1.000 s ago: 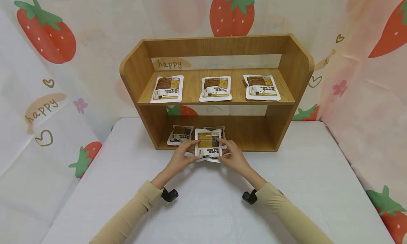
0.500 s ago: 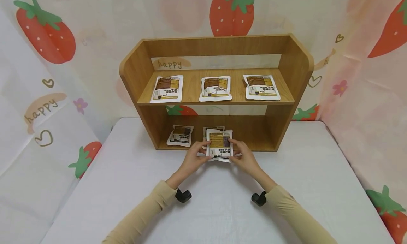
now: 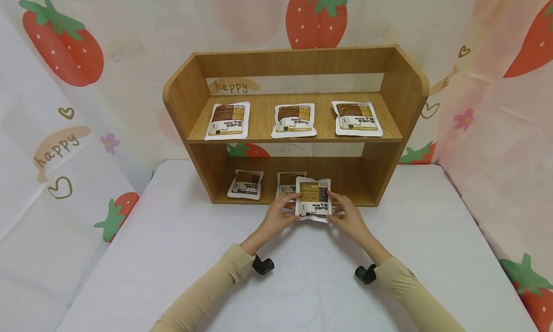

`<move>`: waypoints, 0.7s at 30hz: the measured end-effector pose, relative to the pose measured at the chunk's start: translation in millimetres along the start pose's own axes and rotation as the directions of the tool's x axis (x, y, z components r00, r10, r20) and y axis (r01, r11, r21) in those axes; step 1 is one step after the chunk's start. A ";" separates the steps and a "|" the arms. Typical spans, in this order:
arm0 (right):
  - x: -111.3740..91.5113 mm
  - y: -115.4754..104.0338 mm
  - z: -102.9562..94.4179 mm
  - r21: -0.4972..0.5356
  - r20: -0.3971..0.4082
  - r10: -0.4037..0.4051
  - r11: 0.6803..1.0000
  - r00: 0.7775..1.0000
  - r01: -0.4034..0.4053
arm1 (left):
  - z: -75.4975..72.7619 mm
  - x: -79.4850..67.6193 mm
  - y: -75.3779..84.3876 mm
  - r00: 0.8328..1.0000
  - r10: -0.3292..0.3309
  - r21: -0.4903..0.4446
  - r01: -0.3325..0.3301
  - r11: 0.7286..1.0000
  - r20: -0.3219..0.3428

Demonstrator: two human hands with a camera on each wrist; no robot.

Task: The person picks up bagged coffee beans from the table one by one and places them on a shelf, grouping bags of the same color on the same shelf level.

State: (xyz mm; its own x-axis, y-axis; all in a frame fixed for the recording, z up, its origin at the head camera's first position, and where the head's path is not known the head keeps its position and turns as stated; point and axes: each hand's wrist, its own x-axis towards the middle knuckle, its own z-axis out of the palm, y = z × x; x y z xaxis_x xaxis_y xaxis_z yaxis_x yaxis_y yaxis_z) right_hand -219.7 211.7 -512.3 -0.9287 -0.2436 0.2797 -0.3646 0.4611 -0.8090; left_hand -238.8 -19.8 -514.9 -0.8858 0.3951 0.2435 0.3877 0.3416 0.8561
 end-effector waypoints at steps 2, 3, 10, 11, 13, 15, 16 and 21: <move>-2.7 2.6 -4.4 0.005 -0.001 0.011 1.000 1.000 -0.011 | 5.2 2.6 1.6 1.000 -0.014 -0.005 0.014 1.000 0.001; -3.9 4.0 -6.3 0.010 -0.002 0.018 1.000 1.000 -0.018 | 8.0 4.1 2.1 1.000 -0.023 -0.007 0.023 1.000 0.003; -10.7 13.7 -17.6 0.018 -0.004 0.034 0.999 0.999 -0.034 | 22.9 11.9 4.8 0.998 -0.049 0.053 0.048 0.997 0.029; -11.4 15.2 -18.9 0.021 -0.007 0.035 0.999 0.999 -0.035 | 24.6 13.1 4.9 0.998 -0.045 0.070 0.043 0.997 0.032; -12.8 18.2 -21.9 0.020 -0.009 0.042 0.999 0.999 -0.042 | 28.0 15.6 4.9 0.999 -0.037 0.107 0.033 0.994 0.039; -14.2 21.5 -25.1 0.013 -0.012 0.048 0.999 0.999 -0.048 | 31.7 18.3 4.8 0.999 -0.027 0.129 0.022 0.991 0.041; -14.8 23.2 -26.8 0.007 -0.015 0.052 0.999 0.999 -0.052 | 33.6 19.5 4.6 0.999 -0.023 0.132 0.018 0.991 0.041; -18.0 28.8 -34.6 -0.045 -0.025 0.097 0.994 0.995 -0.098 | 45.6 24.6 2.6 0.999 -0.016 0.112 0.013 0.994 0.032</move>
State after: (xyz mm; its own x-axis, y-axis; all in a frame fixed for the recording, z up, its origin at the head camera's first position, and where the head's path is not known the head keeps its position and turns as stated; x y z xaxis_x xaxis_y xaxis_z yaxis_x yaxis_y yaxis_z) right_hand -215.8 258.9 -522.8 -0.9610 -0.1767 0.2130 -0.2748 0.5205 -0.8084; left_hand -248.0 29.6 -527.4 -0.8834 0.4164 0.2149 0.4027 0.4401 0.8026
